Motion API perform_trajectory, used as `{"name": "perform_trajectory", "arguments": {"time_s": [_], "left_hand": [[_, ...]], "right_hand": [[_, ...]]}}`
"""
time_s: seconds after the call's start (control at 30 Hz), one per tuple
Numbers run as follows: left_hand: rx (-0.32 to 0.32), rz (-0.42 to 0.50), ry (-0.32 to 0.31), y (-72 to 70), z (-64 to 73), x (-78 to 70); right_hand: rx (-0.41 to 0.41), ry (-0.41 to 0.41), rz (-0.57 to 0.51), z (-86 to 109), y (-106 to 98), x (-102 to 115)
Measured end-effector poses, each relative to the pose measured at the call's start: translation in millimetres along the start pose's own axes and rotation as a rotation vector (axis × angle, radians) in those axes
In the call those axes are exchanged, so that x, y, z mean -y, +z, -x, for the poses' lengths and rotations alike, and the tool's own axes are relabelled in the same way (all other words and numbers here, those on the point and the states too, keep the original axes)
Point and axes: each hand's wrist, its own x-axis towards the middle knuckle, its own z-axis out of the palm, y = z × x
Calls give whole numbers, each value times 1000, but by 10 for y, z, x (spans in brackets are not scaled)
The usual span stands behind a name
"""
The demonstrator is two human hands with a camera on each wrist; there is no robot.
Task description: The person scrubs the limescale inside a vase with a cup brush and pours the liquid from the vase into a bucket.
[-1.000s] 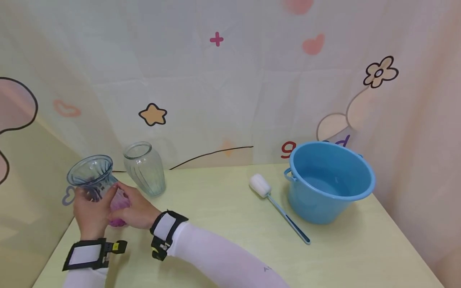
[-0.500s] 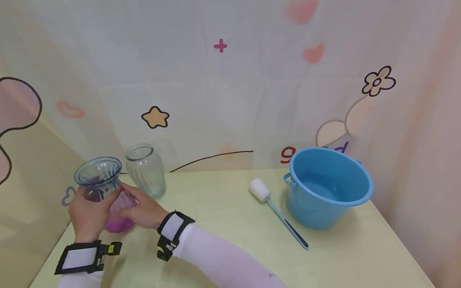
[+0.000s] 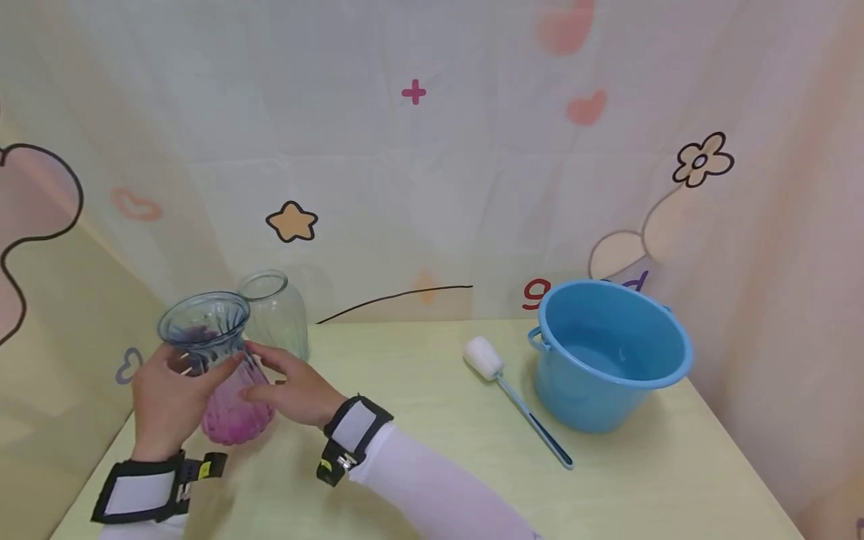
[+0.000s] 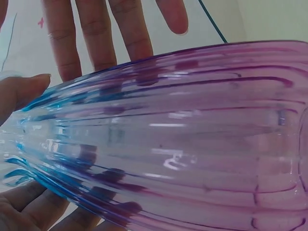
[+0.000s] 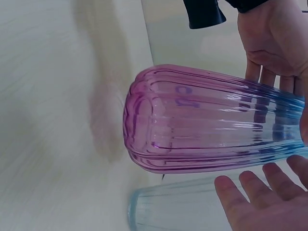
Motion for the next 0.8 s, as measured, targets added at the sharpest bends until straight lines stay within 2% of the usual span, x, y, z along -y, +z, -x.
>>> {"name": "perform_trajectory", "arguments": {"time_s": [0.13, 0.27, 0.4, 0.57, 0.8], "left_hand": [[29, -15, 10, 30, 62, -86], [54, -27, 58, 95, 133, -181], [100, -39, 109, 188, 210, -268], [175, -30, 115, 299, 309, -381], [220, 21, 152, 498, 434, -498]], "right_hand": [[2, -10, 40, 86, -75, 6], [-4, -21, 60, 194, -194, 3], [-5, -34, 100, 326, -344, -32], [-11, -74, 138, 473, -468, -78], [-105, -68, 182, 685, -532, -59]]}}
